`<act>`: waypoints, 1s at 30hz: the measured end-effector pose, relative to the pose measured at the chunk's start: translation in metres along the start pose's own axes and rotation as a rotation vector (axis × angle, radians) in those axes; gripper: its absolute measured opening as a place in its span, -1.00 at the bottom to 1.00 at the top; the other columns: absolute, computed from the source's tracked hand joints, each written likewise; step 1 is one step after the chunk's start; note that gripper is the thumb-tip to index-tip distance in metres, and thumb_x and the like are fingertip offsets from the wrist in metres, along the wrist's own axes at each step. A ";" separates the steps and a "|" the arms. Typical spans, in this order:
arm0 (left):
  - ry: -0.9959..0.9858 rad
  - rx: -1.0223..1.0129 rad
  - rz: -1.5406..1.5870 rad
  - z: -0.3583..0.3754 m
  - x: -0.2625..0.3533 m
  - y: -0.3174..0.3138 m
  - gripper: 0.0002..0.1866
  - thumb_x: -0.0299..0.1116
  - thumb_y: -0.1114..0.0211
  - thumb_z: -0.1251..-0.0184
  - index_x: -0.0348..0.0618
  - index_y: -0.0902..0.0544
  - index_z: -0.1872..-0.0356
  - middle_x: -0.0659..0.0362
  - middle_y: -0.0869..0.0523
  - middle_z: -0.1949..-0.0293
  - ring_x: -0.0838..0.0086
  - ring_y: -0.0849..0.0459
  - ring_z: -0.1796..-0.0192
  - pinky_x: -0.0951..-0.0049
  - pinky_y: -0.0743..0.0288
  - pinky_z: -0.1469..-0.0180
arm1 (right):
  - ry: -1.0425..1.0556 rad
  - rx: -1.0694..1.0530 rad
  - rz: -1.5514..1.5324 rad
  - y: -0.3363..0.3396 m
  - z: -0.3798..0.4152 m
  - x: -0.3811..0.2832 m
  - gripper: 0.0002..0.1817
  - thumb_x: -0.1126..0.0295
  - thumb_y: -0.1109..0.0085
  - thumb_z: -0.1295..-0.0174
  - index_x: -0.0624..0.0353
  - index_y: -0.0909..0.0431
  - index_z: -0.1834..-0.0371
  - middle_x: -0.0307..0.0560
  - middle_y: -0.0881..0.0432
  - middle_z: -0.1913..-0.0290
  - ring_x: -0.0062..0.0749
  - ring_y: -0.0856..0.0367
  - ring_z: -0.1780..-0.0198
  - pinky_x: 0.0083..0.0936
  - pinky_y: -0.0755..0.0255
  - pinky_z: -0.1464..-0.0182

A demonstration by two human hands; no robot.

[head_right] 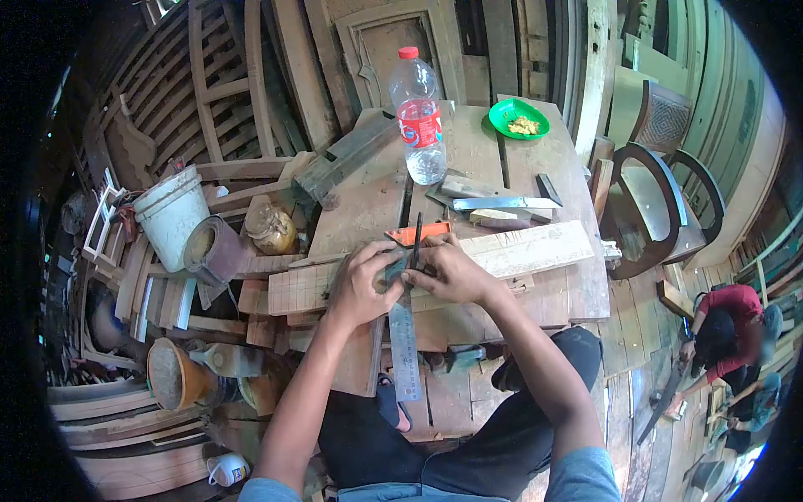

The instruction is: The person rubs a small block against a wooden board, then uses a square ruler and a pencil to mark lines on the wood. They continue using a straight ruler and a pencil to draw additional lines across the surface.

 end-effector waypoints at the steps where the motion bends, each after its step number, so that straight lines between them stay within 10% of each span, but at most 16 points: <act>1: -0.001 -0.003 0.001 0.000 0.000 0.000 -0.52 -0.26 -0.62 -0.23 -0.20 -0.92 -0.18 0.05 -0.87 -0.34 0.03 -0.84 -0.37 0.01 -0.71 -0.46 | 0.003 0.002 0.004 0.000 0.000 0.001 -0.52 0.04 -0.50 -0.59 0.21 -0.64 0.34 0.07 -0.61 0.33 0.08 -0.65 -0.02 0.06 -0.32 -0.40; 21: 0.001 0.001 0.004 0.000 0.002 0.001 -0.53 -0.27 -0.63 -0.25 -0.20 -0.91 -0.19 0.04 -0.88 -0.32 0.00 -0.84 -0.36 0.00 -0.70 -0.45 | -0.098 -0.069 -0.022 0.003 0.001 0.000 -0.61 0.11 -0.43 -0.69 0.23 -0.71 0.19 -0.03 -0.70 0.30 -0.14 -0.69 0.06 -0.08 -0.43 -0.32; 24: -0.005 0.008 -0.006 0.000 0.005 0.003 -0.56 -0.32 -0.63 -0.28 -0.26 -0.91 -0.17 -0.03 -0.87 -0.30 -0.05 -0.85 -0.34 0.02 -0.72 -0.45 | -0.413 0.207 -0.722 0.004 0.005 0.015 -0.70 0.19 -0.28 -0.83 0.25 -0.74 -0.11 -0.13 -0.79 0.20 -0.41 -0.73 0.07 -0.29 -0.58 -0.16; 30: -0.002 0.010 0.009 -0.001 0.008 0.007 -0.57 -0.33 -0.65 -0.30 -0.27 -0.91 -0.16 -0.06 -0.88 -0.29 -0.06 -0.86 -0.34 0.02 -0.72 -0.45 | -0.233 0.625 -0.359 0.069 0.002 0.000 -0.78 0.30 -0.30 -0.82 0.26 -0.74 -0.20 -0.20 -0.83 0.19 -0.62 -0.76 0.15 -0.47 -0.60 0.12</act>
Point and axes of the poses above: each hand's wrist, its own z-axis away from the middle knuckle, its own y-axis out of the back of the hand, x = y × z, the point moved 6 cm from there along -z, towards the middle knuckle
